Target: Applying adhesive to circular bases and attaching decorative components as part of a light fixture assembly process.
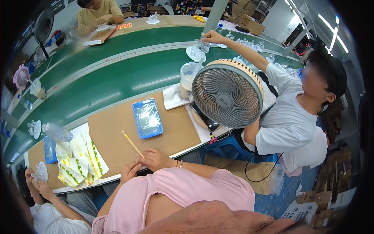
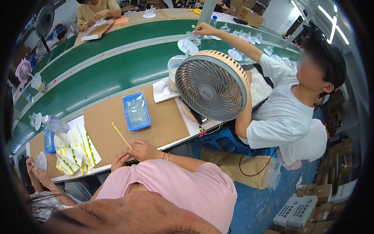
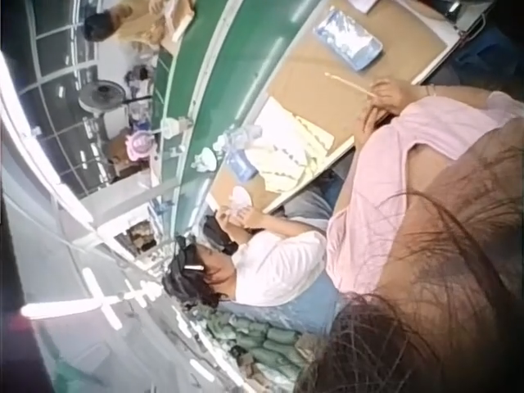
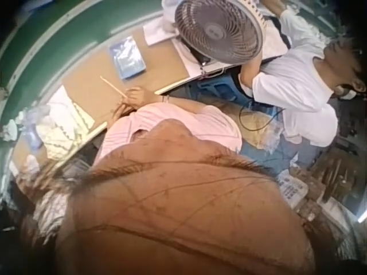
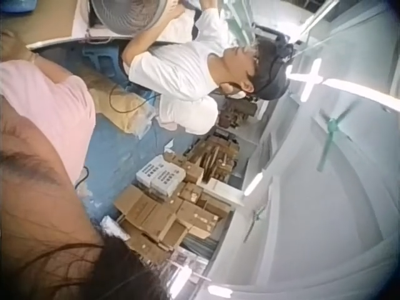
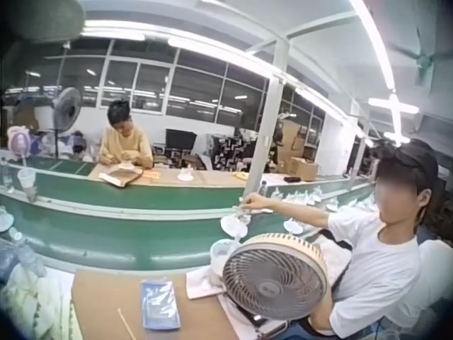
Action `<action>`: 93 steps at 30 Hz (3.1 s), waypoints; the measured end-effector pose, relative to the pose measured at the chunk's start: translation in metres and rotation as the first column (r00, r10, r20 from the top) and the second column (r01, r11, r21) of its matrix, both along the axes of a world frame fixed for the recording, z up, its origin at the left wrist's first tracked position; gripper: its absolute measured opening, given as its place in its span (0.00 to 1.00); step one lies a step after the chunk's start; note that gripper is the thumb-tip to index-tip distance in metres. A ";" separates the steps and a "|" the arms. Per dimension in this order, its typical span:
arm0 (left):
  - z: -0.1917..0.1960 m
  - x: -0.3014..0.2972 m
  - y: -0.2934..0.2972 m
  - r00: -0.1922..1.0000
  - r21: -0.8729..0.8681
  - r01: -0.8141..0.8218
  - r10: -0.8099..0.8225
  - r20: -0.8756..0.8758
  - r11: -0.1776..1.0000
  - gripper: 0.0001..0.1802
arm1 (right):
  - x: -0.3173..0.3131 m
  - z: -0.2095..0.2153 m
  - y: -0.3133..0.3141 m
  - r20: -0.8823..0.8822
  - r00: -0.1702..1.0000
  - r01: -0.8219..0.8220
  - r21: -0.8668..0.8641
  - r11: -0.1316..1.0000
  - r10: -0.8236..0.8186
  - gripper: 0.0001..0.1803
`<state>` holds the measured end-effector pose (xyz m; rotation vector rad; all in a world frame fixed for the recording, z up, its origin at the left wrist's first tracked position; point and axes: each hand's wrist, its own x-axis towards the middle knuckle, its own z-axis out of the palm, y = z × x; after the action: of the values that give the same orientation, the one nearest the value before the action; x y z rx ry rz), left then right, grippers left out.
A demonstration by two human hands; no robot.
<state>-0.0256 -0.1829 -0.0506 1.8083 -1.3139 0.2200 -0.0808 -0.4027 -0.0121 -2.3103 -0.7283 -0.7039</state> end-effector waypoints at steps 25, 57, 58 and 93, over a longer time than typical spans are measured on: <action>-0.004 0.003 -0.024 0.641 0.290 -0.075 0.269 -0.719 0.954 0.17 | 0.000 -0.006 -0.005 0.011 1.000 0.003 0.025 1.000 -0.003 0.17; -0.022 0.006 -0.030 0.794 0.135 -0.087 0.150 -0.589 0.987 0.19 | 0.003 -0.012 -0.011 0.171 0.983 0.063 0.012 0.998 -0.064 0.17; -0.024 0.004 -0.025 0.802 0.120 -0.081 0.137 -0.581 0.989 0.19 | 0.000 -0.016 -0.007 0.184 0.981 0.070 0.000 0.998 -0.069 0.17; -0.011 0.009 -0.016 0.990 0.227 -0.106 0.123 -0.063 0.968 0.12 | -0.003 -0.016 -0.001 0.081 0.996 0.040 0.037 0.999 -0.042 0.14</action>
<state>-0.0170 -0.1985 -0.0616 2.0649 -1.2206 0.0661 -0.0836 -0.4033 -0.0282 -2.2812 -0.7011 -0.8278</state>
